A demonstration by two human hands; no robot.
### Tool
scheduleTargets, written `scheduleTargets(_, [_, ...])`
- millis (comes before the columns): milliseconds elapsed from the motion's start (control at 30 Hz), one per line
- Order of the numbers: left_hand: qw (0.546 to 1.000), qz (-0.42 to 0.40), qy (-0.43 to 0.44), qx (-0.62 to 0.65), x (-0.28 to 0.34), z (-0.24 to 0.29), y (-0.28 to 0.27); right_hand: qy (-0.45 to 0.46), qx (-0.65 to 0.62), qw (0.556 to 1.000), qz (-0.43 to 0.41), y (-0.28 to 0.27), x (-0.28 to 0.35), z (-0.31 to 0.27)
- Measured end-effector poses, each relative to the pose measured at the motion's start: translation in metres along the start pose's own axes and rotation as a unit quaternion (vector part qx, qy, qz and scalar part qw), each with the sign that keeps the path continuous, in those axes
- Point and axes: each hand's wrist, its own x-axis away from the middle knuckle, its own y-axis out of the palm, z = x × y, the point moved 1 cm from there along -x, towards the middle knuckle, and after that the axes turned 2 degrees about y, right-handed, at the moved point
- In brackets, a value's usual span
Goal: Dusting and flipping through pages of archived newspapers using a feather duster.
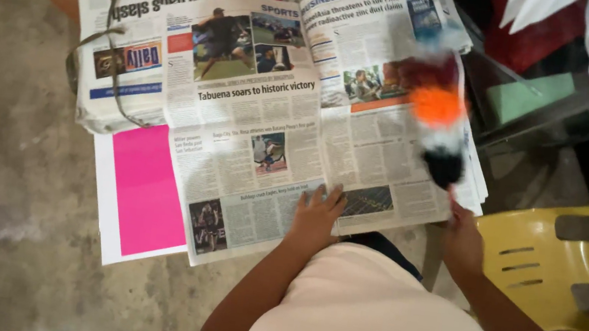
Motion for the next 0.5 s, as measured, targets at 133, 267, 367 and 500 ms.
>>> scheduleTargets(133, [0.999,-0.031,-0.006,0.025,0.0,0.003,-0.016,-0.202,-0.017,0.979,-0.005,0.033,-0.063,-0.037])
scheduleTargets(267, [0.999,-0.028,-0.01,0.017,0.003,0.007,-0.022,-0.172,0.086,0.98,0.062,0.055,-0.148,-0.075])
scheduleTargets(367, [0.999,-0.027,-0.024,0.032,0.001,0.004,-0.011,-0.189,0.064,0.975,0.1,0.071,-0.207,-0.097])
scheduleTargets(500, [0.998,-0.017,-0.031,0.043,-0.001,0.002,0.001,-0.347,0.11,0.929,0.07,0.048,-0.145,-0.14])
